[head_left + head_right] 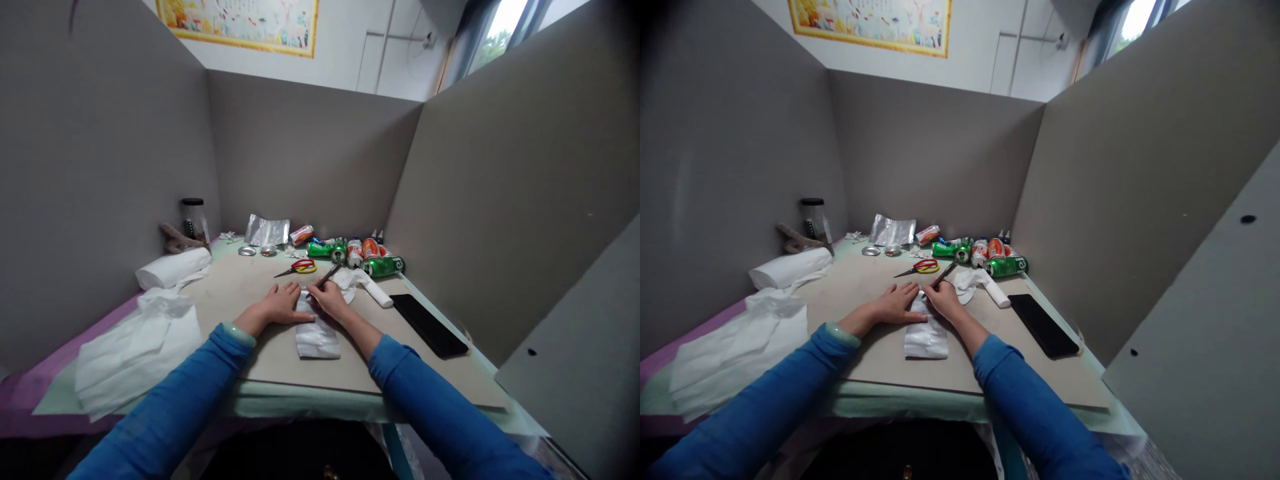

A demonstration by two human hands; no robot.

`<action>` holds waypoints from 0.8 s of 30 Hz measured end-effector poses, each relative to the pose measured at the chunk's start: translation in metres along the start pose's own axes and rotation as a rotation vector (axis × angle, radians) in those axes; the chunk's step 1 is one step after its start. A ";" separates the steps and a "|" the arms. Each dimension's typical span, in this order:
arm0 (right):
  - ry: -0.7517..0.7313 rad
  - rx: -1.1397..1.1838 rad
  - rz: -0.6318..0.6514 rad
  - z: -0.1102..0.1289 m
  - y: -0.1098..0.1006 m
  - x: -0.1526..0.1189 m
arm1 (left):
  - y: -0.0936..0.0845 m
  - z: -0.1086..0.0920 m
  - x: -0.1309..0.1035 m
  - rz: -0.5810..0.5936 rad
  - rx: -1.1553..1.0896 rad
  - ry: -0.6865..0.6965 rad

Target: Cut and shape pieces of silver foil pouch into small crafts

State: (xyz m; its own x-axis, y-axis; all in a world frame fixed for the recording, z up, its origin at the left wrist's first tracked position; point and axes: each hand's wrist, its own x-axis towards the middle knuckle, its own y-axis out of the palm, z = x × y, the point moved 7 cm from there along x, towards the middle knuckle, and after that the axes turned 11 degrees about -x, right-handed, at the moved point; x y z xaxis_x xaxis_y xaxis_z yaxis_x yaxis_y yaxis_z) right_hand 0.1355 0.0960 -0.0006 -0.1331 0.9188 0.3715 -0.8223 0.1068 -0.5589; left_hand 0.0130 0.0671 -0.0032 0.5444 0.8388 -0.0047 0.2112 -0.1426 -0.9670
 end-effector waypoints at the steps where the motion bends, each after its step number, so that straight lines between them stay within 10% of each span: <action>1: 0.003 0.002 -0.006 0.000 -0.001 0.000 | 0.000 0.000 0.000 0.003 0.005 -0.001; 24: -0.035 -0.098 0.010 0.003 -0.002 -0.001 | -0.002 -0.004 -0.001 0.027 -0.007 -0.013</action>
State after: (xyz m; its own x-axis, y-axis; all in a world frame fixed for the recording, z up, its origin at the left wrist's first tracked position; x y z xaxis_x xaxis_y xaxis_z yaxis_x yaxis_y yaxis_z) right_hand 0.1354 0.0941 0.0020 -0.1619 0.9066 0.3896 -0.7626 0.1357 -0.6324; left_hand 0.0149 0.0642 -0.0004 0.5391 0.8416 -0.0341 0.2021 -0.1685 -0.9648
